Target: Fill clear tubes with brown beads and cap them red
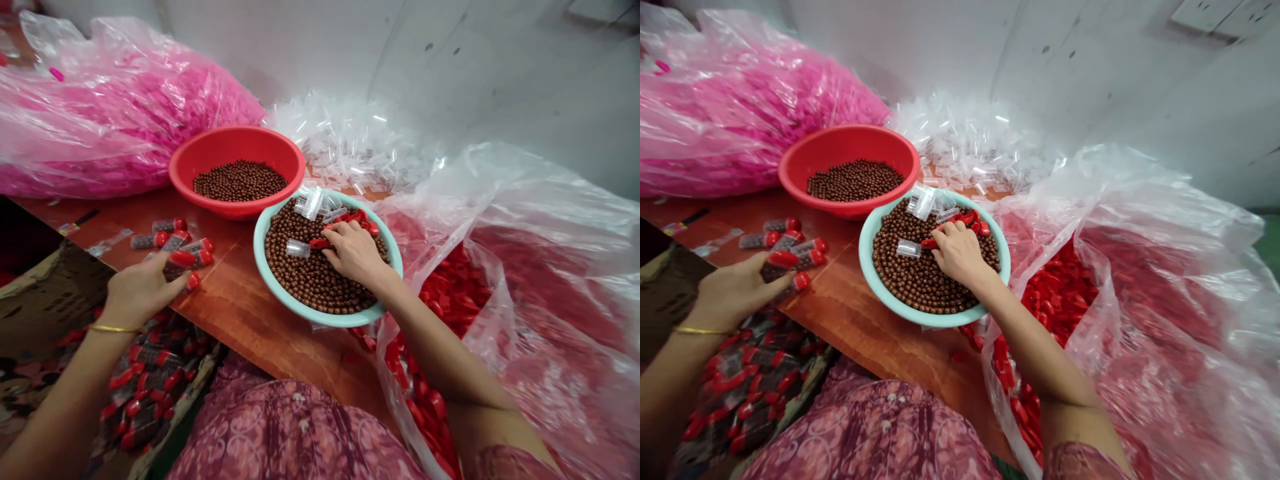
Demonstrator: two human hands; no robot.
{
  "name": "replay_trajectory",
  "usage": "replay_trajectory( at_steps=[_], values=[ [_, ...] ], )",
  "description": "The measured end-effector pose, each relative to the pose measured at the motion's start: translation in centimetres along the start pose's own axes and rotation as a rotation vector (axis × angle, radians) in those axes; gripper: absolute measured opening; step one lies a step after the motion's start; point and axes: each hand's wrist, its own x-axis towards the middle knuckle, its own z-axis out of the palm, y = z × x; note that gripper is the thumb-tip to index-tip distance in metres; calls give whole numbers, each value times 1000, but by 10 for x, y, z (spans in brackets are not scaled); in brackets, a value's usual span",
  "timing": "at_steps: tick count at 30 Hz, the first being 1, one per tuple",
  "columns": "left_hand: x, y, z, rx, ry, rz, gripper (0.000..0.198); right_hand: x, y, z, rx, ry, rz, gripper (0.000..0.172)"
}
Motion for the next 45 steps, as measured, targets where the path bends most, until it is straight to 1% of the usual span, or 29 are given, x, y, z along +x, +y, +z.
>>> replay_trajectory(
  at_steps=[1,2,3,4,5,6,7,8,10,12,13,15,17,19,22,23,24,25,27,28,29,30,32,34,36,38,40,42,45],
  values=[
    [4,-10,0,92,-29,8,36,1,-2,0,-77,-47,4,27],
    [8,-15,-1,147,-30,46,38,2,-4,1,-129,-89,11,27],
    [12,-15,-3,166,14,97,40,3,-6,1,-161,-119,20,27],
    [15,-9,-5,154,86,154,40,4,-7,1,-179,-136,27,27],
    [17,1,-8,115,163,220,39,3,-8,0,-184,-139,38,28],
    [19,16,-11,61,216,294,37,2,-7,0,-177,-134,53,28],
    [21,35,-14,9,239,373,34,-1,-6,0,-159,-121,79,27],
    [23,55,-17,-28,231,455,32,-4,-4,0,-132,-100,114,26],
    [28,98,-22,-4,142,582,33,-12,0,1,-52,-43,191,24],
    [37,137,-22,70,44,631,40,-20,6,5,73,32,247,24],
    [42,153,-21,105,-5,643,43,-24,10,8,158,71,270,24],
    [56,178,-15,151,-100,648,42,-27,18,15,360,149,308,25],
    [70,192,-7,151,-175,649,36,-27,25,22,572,239,340,26],
    [81,199,0,97,-205,682,33,-26,31,27,746,328,368,26],
    [88,202,5,-95,-155,787,39,-23,36,30,882,399,393,24],
    [88,203,5,-165,-137,775,41,-23,37,30,894,403,387,23],
    [86,204,5,-212,-138,729,41,-23,37,30,897,399,374,23],
    [85,205,6,-223,-168,662,42,-23,37,30,895,394,363,23],
    [81,208,7,-166,-284,550,43,-24,37,29,883,391,354,23],
    [79,210,9,-133,-340,538,42,-24,37,29,879,393,353,23],
    [78,212,11,-118,-371,558,39,-24,36,28,880,396,352,23],
    [77,213,12,-122,-374,592,35,-24,36,28,885,403,349,23],
    [77,214,13,-153,-316,666,29,-24,36,28,899,412,343,23],
    [79,213,8,-125,-268,733,30,-24,35,27,912,421,344,22],
    [80,210,-4,14,-244,778,27,-24,34,26,914,426,348,22],
    [79,207,-16,218,-222,804,25,-24,34,26,905,428,346,22],
    [76,207,-23,364,-222,845,28,-24,35,27,894,429,339,22],
    [71,211,-19,394,-256,922,28,-25,36,28,897,435,335,23],
    [65,219,-1,277,-292,994,27,-25,37,29,935,450,341,23]
  ],
)
